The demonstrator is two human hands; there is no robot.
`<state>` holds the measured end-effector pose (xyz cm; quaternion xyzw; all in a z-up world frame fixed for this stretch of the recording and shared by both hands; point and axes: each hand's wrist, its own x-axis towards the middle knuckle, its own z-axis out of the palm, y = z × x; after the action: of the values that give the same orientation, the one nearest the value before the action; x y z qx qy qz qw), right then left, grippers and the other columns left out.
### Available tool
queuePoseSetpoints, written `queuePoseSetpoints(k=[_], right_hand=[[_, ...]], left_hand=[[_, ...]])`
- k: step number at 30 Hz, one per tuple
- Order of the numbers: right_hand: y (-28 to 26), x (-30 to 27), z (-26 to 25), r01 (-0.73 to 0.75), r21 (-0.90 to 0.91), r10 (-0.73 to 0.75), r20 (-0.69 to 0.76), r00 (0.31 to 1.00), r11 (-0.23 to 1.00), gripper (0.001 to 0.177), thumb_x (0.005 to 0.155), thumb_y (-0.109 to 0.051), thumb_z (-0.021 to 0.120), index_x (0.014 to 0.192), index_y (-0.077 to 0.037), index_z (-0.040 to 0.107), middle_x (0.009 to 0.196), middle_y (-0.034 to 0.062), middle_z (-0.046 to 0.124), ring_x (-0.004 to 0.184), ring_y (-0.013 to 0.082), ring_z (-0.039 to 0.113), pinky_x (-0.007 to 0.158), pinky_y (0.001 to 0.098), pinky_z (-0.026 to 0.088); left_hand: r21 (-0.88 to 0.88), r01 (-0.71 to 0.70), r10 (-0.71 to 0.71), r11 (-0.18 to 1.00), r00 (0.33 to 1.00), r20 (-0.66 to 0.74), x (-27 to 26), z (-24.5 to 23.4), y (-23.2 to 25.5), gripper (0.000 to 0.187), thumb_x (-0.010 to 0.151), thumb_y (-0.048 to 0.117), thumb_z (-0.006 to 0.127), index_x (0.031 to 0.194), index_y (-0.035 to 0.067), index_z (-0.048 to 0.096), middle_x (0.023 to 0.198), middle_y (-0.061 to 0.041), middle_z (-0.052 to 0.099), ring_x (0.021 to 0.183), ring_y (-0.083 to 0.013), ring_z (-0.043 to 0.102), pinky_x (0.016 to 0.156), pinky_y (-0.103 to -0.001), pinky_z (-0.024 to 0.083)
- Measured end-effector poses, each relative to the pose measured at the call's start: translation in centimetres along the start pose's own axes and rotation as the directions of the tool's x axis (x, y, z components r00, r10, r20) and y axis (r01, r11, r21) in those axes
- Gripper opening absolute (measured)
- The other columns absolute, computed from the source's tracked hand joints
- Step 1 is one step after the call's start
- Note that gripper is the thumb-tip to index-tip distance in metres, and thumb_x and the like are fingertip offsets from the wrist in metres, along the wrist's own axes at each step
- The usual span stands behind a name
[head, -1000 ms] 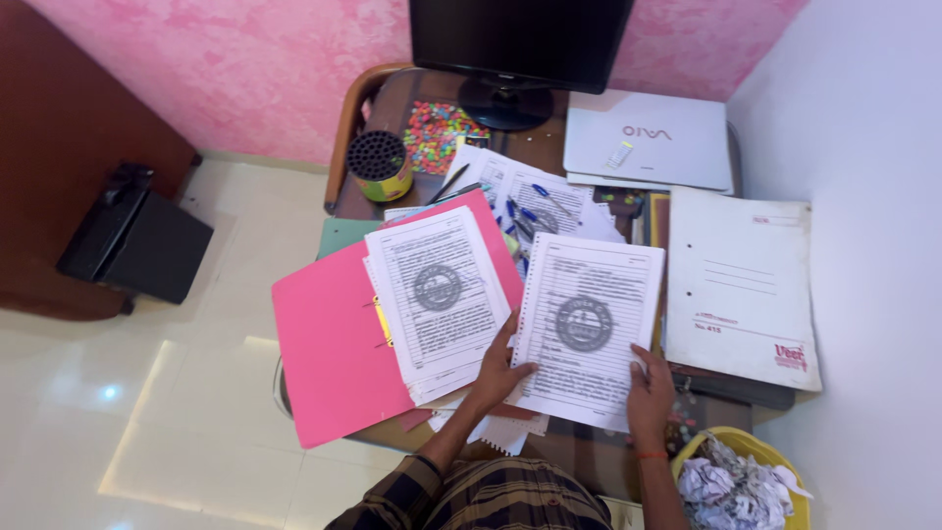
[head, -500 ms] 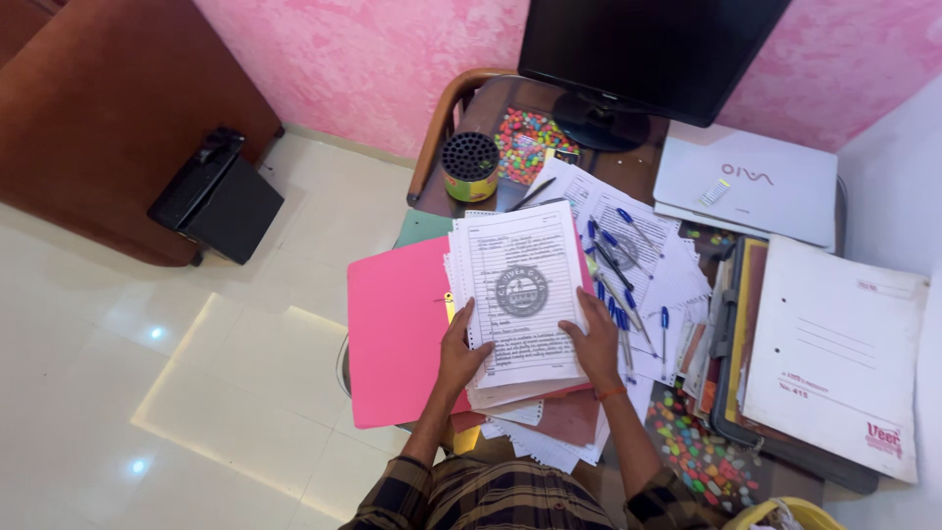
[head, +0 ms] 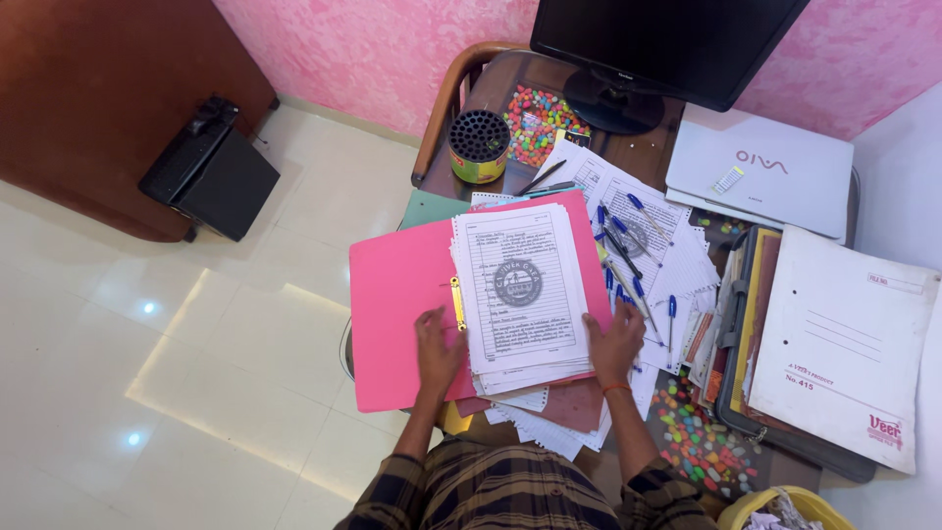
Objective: The person organizes a cluttered desk by stacking papers and folders, then repeatedly picks up pens from the surface and places them into a pen holder.
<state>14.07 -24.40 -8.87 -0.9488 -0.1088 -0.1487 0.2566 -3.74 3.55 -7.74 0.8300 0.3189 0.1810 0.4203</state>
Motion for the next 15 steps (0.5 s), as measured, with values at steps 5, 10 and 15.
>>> queuePoseSetpoints(k=[5, 10, 15], right_hand=[[2.8, -0.3, 0.4, -0.166, 0.226, 0.136, 0.14, 0.981, 0.96, 0.072, 0.086, -0.03, 0.083, 0.142, 0.005, 0.053, 0.12, 0.0207, 0.065, 0.109, 0.0362, 0.064, 0.095, 0.0443, 0.052], [2.7, -0.3, 0.5, -0.125, 0.25, 0.085, 0.166, 0.982, 0.96, 0.071, 0.083, -0.02, 0.083, 0.142, 0.005, 0.053, 0.12, 0.024, 0.067, 0.107, 0.0373, 0.066, 0.093, 0.0437, 0.052], [2.1, -0.2, -0.7, -0.079, 0.31, 0.024, 0.178, 0.984, 0.948, 0.072, 0.081, -0.011, 0.082, 0.148, -0.009, 0.055, 0.111, 0.0211, 0.068, 0.101, 0.037, 0.065, 0.091, 0.0436, 0.051]], left_hand=[[0.444, 0.203, -0.092, 0.873, 0.961, -0.259, -1.4, -2.9, -3.5, 0.082, 0.08, 0.049, 0.08, 0.145, 0.012, 0.048, 0.15, -0.024, 0.037, 0.136, -0.0451, 0.042, 0.109, -0.065, 0.033], [0.355, 0.454, -0.357, 0.817, 0.882, -0.307, 0.0, -6.2, -5.6, 0.117, 0.07, 0.068, 0.083, 0.159, 0.013, 0.031, 0.15, -0.03, 0.033, 0.137, -0.0488, 0.04, 0.107, -0.067, 0.033], [0.218, 0.532, -0.515, 0.818, 0.847, -0.133, 0.9, -8.6, -6.2, 0.114, 0.066, 0.063, 0.082, 0.161, 0.021, 0.035, 0.151, -0.023, 0.044, 0.14, -0.0471, 0.043, 0.108, -0.068, 0.037]])
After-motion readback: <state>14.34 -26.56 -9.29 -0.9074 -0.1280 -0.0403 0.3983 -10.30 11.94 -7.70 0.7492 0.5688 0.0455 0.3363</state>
